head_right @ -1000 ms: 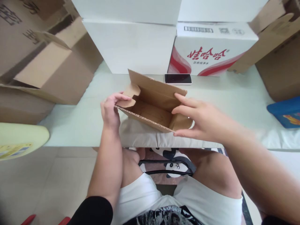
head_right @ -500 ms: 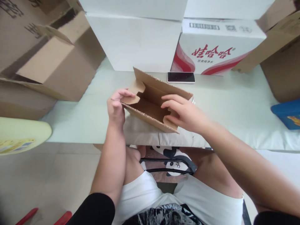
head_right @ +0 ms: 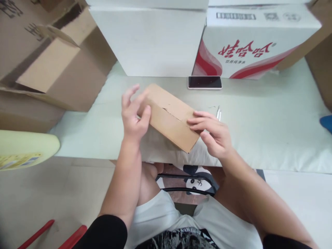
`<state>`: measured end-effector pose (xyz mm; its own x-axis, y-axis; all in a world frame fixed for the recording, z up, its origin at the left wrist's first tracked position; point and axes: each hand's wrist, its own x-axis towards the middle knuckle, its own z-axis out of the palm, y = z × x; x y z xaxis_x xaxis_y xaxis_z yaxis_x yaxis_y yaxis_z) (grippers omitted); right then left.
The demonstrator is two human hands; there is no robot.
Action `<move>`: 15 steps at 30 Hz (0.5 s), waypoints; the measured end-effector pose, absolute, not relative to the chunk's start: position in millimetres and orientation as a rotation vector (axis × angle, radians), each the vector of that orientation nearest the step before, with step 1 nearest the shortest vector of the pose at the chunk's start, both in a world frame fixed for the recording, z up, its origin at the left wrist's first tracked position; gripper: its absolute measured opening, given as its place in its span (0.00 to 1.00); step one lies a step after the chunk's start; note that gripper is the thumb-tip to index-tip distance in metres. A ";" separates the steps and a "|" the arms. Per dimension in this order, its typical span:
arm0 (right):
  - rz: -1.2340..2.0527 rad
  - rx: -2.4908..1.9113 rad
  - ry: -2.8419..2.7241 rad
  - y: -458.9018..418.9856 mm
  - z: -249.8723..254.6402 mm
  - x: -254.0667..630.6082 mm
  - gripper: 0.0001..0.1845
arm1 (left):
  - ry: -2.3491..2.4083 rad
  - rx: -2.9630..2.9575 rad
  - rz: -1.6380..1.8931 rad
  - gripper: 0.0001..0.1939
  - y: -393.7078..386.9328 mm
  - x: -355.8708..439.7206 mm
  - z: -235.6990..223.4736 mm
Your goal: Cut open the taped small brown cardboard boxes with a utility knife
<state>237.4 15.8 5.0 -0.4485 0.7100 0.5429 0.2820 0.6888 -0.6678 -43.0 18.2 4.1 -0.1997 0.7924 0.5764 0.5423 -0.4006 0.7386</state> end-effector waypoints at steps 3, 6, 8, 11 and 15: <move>0.660 -0.709 -1.831 14.3 -15.4 235.0 0.12 | 1.698 2.127 1.412 0.21 22.1 -47.4 0.0; 0.791 -0.846 -1.605 14.0 -39.9 238.9 0.23 | 1.754 2.113 1.413 0.23 25.4 -53.8 -3.1; 0.949 -1.012 -1.521 16.3 -54.2 241.9 0.27 | 1.782 1.972 1.513 0.21 28.1 -58.4 -3.7; 1.310 -1.114 -1.534 22.5 -64.8 239.3 0.36 | 1.877 1.638 1.698 0.18 34.9 -63.4 -2.3; 1.333 -0.807 -1.612 28.0 -51.9 226.2 0.46 | 1.954 1.064 1.798 0.23 45.5 -58.8 -2.6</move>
<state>226.2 28.0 -51.9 -0.4122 0.8852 0.2156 -0.0455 0.2164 -0.9753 -58.8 45.5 -2.6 -0.6894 0.6725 0.2691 0.3242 -0.0456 0.9449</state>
